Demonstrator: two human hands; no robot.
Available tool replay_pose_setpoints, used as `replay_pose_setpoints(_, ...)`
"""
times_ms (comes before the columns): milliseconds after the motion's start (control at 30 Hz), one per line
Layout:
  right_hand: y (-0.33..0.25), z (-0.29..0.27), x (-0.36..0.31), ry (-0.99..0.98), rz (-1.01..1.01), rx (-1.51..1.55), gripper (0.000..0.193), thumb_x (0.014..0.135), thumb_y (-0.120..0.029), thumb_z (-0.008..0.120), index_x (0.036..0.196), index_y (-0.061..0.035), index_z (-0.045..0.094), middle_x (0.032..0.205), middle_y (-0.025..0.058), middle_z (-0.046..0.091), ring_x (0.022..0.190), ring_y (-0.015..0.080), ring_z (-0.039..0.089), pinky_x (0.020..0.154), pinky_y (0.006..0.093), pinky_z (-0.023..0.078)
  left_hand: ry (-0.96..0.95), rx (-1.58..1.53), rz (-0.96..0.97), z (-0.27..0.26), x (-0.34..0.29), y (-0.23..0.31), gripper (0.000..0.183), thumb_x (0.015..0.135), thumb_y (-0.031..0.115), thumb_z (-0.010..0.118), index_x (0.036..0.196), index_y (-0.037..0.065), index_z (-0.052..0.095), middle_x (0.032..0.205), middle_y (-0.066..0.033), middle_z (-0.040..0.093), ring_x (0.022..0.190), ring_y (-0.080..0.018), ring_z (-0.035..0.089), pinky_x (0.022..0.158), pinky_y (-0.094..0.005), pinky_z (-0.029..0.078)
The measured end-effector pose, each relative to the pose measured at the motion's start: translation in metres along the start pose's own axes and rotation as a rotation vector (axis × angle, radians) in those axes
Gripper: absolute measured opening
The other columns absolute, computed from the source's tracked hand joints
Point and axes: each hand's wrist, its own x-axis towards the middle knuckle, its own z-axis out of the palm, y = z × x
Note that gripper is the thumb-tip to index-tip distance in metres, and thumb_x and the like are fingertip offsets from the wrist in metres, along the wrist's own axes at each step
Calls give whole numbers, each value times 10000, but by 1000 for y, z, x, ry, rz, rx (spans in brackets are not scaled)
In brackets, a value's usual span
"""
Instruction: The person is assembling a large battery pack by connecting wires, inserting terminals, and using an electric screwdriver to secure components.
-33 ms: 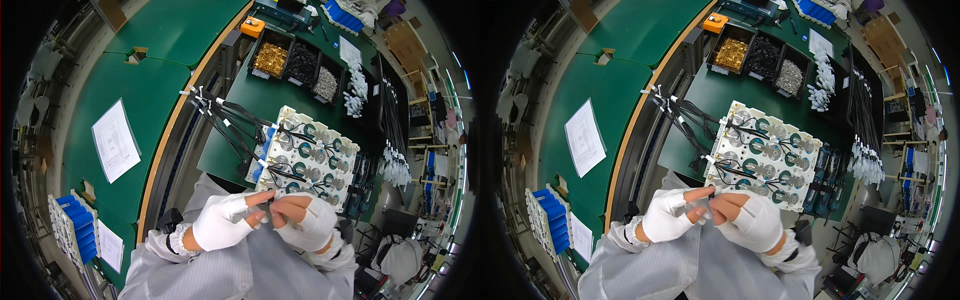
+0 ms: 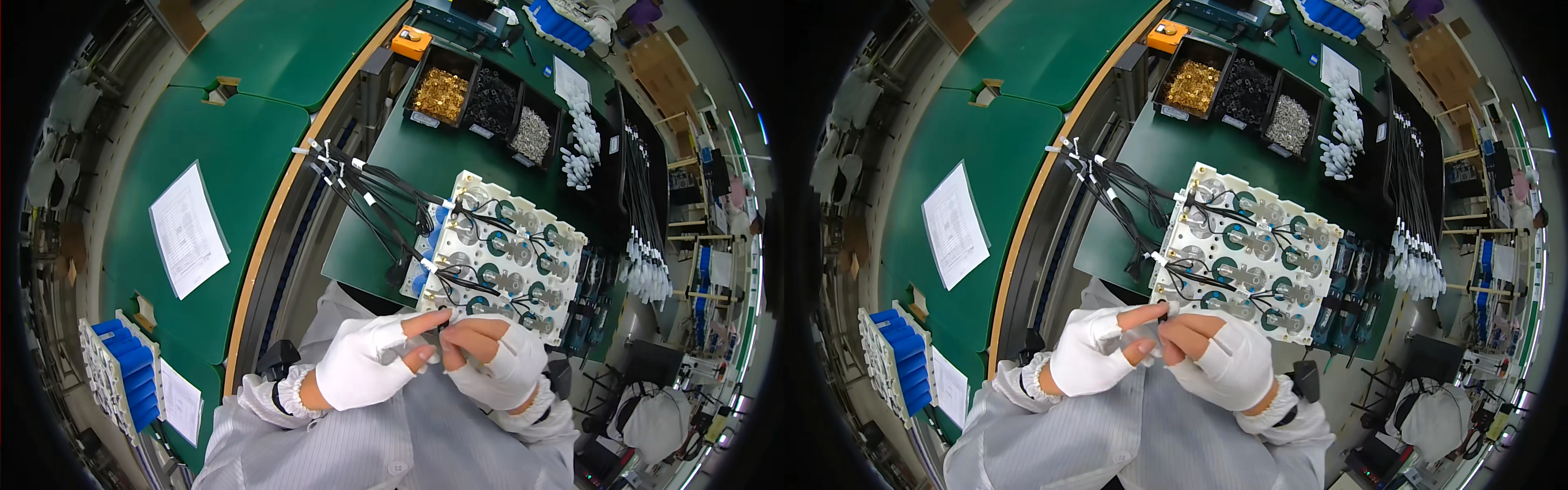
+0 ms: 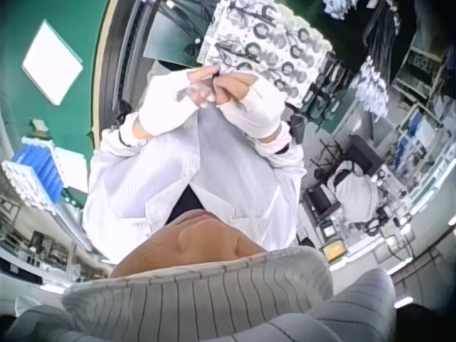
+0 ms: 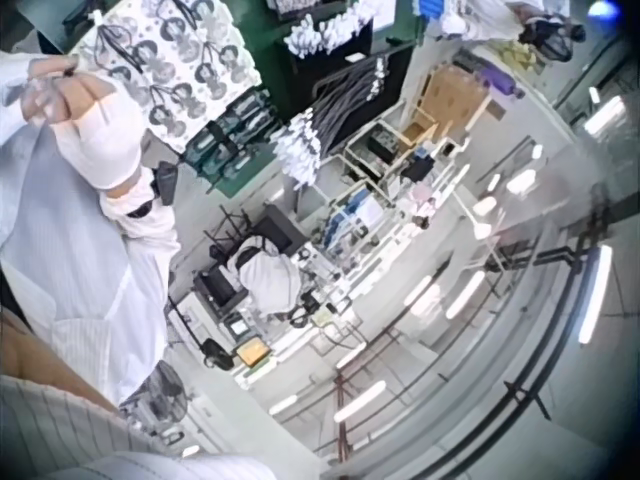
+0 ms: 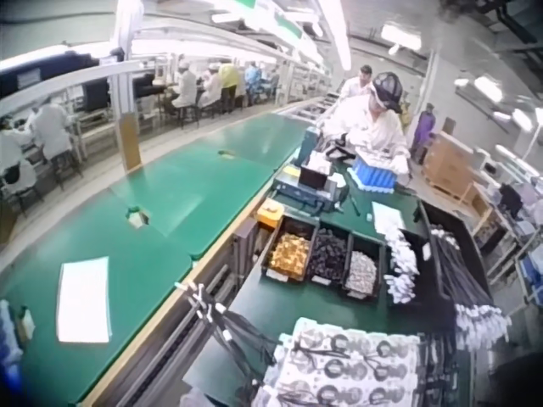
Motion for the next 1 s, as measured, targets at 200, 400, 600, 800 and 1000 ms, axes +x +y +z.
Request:
replay_pose_setpoints(200, 8, 19, -23, 81, -3, -108, 342, 708, -57, 830, 1021, -133, 717, 951, 3, 701, 756, 211, 695, 626, 317, 563, 35, 36, 4, 5, 0, -6, 376, 933, 28, 688, 1308, 50, 684, 983, -120, 770, 760, -138, 727, 686, -261, 586)
replay_pose_setpoints(400, 11, 8, 1, 27, -108, -5, 354, 705, -73, 842, 1031, -126, 715, 991, 16, 690, 820, 233, 691, 632, 330, 562, 310, -185, -84, 8, 2, -12, 169, 924, 46, 739, 1085, 24, 784, 903, -98, 764, 693, -91, 692, 585, -217, 557)
replay_pose_setpoints(600, 20, 8, 39, -177, -13, -481, 253, 771, -176, 775, 987, -76, 690, 992, 70, 644, 946, 262, 617, 781, 398, 493, 449, 57, 28, -5, 36, -16, 129, 918, 11, 726, 1035, 5, 779, 852, -72, 753, 654, -82, 648, 575, -220, 519)
replay_pose_setpoints(800, 13, 11, 43, -342, -44, -640, 175, 798, -138, 683, 942, -40, 676, 967, 95, 633, 941, 272, 603, 812, 402, 474, 317, 366, 233, -9, 53, -17, 187, 844, 34, 770, 1024, 77, 796, 840, -96, 739, 698, -217, 690, 633, -279, 537)
replay_pose_setpoints(1000, 21, 16, 36, -249, -71, -570, 229, 758, -116, 741, 962, -45, 666, 944, 97, 607, 909, 304, 578, 807, 435, 466, 313, 371, 313, -5, 55, -25, 176, 835, 31, 769, 996, 98, 792, 886, -92, 735, 725, -219, 690, 637, -288, 550)
